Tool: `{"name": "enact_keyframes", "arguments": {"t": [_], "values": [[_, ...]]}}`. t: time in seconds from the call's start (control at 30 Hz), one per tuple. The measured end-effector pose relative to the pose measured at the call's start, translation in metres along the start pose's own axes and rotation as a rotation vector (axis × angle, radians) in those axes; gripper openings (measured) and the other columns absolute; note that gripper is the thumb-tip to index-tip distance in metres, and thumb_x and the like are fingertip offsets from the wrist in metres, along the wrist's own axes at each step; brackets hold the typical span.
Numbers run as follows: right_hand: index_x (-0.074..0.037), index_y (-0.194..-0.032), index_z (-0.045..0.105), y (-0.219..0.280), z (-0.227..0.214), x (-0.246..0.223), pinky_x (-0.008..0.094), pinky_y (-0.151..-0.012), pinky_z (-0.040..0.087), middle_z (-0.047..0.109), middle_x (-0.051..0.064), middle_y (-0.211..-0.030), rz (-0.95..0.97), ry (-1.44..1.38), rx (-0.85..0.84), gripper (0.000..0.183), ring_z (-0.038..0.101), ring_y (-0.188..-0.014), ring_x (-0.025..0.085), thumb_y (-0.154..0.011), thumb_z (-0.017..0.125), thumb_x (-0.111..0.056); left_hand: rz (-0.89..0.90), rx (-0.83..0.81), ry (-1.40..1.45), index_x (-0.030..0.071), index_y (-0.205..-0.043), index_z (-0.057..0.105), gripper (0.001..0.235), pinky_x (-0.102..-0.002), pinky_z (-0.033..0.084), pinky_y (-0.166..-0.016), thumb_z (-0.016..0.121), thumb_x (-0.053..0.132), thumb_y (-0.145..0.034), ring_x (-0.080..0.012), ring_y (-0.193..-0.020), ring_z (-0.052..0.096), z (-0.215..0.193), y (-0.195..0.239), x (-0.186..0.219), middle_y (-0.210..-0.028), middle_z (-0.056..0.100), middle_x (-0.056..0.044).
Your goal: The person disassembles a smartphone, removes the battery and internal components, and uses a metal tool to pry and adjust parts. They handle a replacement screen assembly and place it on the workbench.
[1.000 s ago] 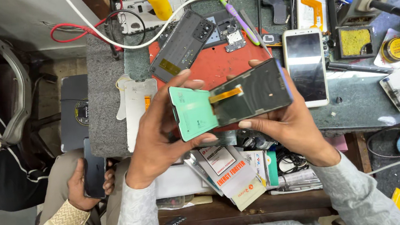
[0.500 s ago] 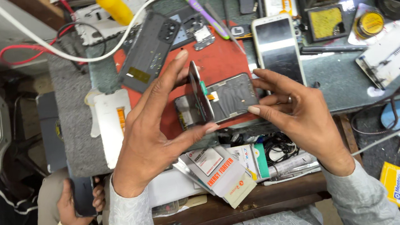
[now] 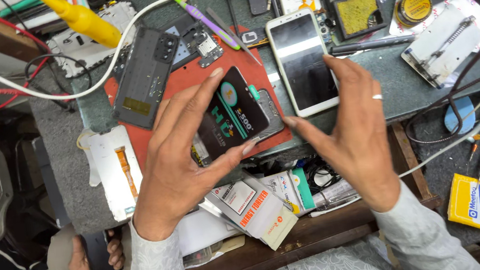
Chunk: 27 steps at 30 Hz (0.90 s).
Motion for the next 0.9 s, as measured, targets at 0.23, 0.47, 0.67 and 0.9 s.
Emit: {"name": "enact_keyframes", "arguments": {"t": [0.23,0.47,0.67,0.9], "values": [[0.008,-0.15,0.036,0.0,0.008,0.01,0.051,-0.105,0.042,0.054,0.028,-0.136,0.056,0.048,0.019,0.085,0.052,-0.122,0.044,-0.087,0.086,-0.018,-0.093,0.085,-0.171,0.003,-0.151,0.049,0.081,-0.041,0.049,-0.104,0.088,0.024,-0.083,-0.0301,-0.122,0.06,0.008,-0.008,-0.008,-0.133,0.061,-0.013],[0.005,-0.15,0.033,-0.005,0.002,0.022,0.052,-0.105,0.042,0.058,0.028,-0.133,0.119,0.02,0.05,0.088,0.055,-0.121,0.043,-0.083,0.087,-0.016,-0.254,0.189,-0.307,-0.001,-0.151,0.045,0.08,-0.045,0.048,-0.101,0.084,0.028,-0.088,-0.0338,-0.119,0.059,0.02,-0.012,-0.024,-0.131,0.059,-0.017],[0.005,-0.145,0.031,-0.01,-0.006,0.017,0.049,-0.111,0.043,0.056,0.028,-0.133,0.041,-0.071,0.086,0.08,0.055,-0.128,0.039,-0.091,0.087,-0.017,-0.095,0.154,-0.201,0.005,-0.16,0.034,0.092,-0.049,0.046,-0.109,0.086,0.027,-0.087,-0.0335,-0.13,0.056,0.029,-0.008,-0.01,-0.145,0.055,-0.016],[0.001,-0.144,0.03,-0.032,0.001,0.029,0.038,-0.108,0.051,0.062,0.024,-0.129,0.032,-0.247,0.086,0.074,0.066,-0.122,0.032,-0.096,0.086,-0.009,0.067,-0.073,-0.233,0.012,-0.157,0.039,0.09,-0.045,0.038,-0.11,0.085,0.021,-0.08,-0.0279,-0.127,0.055,0.048,-0.007,0.018,-0.145,0.058,-0.007]]}}
Point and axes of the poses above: each hand's wrist, its own y-axis away from the middle knuckle, its own z-axis out of the palm, x = y × z, the point moved 10 cm from there along -y, towards the middle knuckle
